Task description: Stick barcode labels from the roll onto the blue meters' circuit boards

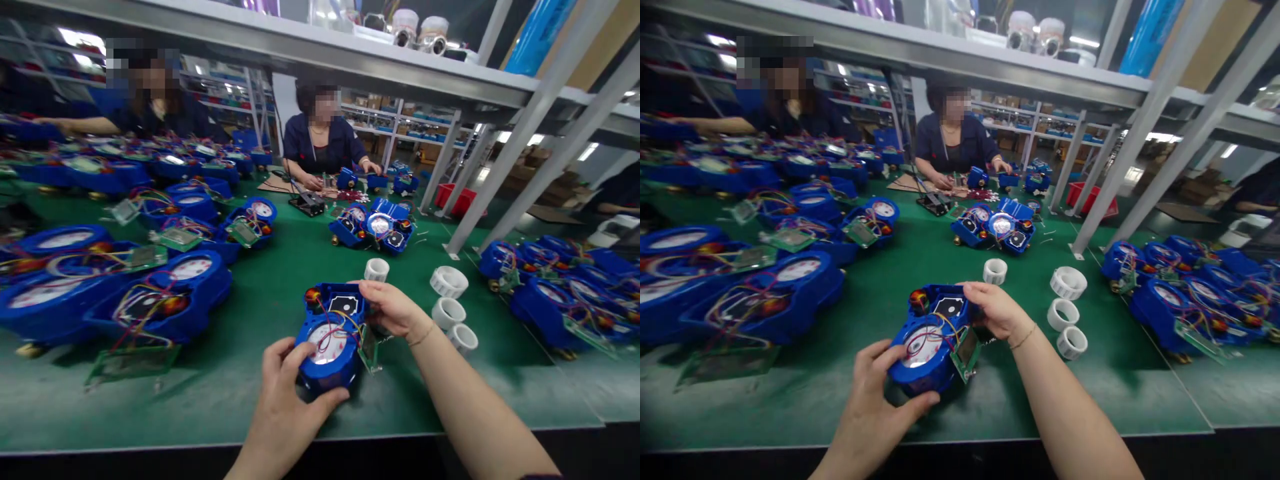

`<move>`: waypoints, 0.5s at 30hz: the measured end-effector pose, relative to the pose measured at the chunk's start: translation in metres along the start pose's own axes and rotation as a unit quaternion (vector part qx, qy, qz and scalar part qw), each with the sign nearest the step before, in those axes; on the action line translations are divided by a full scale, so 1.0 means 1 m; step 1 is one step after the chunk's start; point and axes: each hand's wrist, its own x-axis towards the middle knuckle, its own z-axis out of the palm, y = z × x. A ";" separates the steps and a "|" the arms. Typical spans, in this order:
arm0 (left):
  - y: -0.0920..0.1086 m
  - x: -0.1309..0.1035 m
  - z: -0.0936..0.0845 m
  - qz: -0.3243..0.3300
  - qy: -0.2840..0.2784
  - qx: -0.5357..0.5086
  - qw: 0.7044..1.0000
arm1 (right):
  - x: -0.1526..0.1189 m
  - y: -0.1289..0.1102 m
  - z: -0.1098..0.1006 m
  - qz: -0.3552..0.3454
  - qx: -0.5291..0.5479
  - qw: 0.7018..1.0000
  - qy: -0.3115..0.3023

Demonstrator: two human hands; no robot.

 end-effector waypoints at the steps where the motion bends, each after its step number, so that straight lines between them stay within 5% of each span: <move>1: 0.004 0.000 0.007 0.005 -0.006 -0.017 1.000 | -0.006 -0.002 -0.008 -0.007 -0.017 1.000 0.003; 6: 0.023 -0.002 0.042 0.014 -0.006 -0.074 0.997 | -0.022 -0.010 -0.047 -0.090 -0.132 0.985 0.065; 10: 0.027 -0.004 0.052 0.020 0.007 -0.080 0.997 | -0.040 -0.009 -0.078 -0.175 -0.259 0.938 0.147; 15: 0.018 -0.007 0.051 -0.053 0.027 -0.082 0.995 | -0.055 0.006 -0.083 -0.173 -0.452 0.867 0.114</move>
